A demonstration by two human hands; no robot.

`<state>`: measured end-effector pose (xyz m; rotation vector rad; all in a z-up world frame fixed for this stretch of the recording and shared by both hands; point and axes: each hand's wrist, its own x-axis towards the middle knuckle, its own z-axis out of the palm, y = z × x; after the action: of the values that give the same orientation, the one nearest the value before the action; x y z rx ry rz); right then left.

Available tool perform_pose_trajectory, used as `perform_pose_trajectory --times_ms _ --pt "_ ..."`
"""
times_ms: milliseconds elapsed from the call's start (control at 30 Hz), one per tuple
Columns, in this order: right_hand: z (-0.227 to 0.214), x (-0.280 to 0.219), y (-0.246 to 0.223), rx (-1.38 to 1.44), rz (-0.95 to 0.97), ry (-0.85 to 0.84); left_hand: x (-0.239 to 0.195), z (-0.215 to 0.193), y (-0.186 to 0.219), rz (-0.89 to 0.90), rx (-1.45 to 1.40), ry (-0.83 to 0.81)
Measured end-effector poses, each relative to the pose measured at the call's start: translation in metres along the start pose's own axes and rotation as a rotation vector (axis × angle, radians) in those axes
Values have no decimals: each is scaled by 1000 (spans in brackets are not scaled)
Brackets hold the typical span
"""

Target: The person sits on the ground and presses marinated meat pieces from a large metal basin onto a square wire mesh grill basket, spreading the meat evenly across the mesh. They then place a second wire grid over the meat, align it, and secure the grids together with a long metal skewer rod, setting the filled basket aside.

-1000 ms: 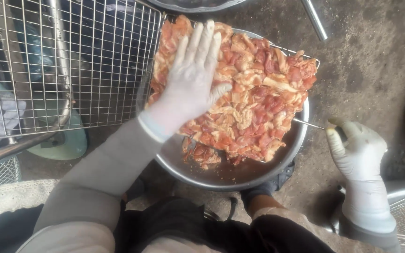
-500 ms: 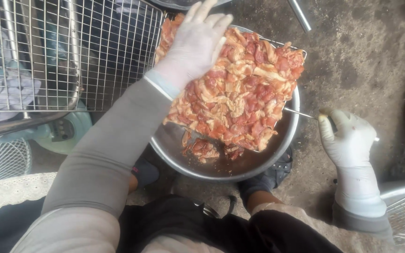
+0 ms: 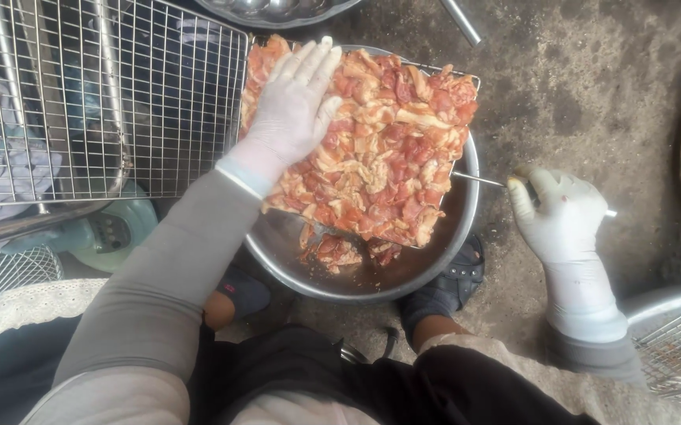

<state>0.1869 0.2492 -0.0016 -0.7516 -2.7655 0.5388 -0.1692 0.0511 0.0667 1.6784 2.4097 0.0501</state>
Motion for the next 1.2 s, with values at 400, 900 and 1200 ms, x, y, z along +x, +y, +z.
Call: perform_pose_trajectory --times_ms 400,900,1200 --pt "-3 2 -4 38 -12 19 16 -10 29 -62 71 -103" --pt "-4 0 -4 14 -4 9 29 14 64 290 28 67" --pt "-4 0 -3 32 -19 15 68 23 53 468 -128 462"
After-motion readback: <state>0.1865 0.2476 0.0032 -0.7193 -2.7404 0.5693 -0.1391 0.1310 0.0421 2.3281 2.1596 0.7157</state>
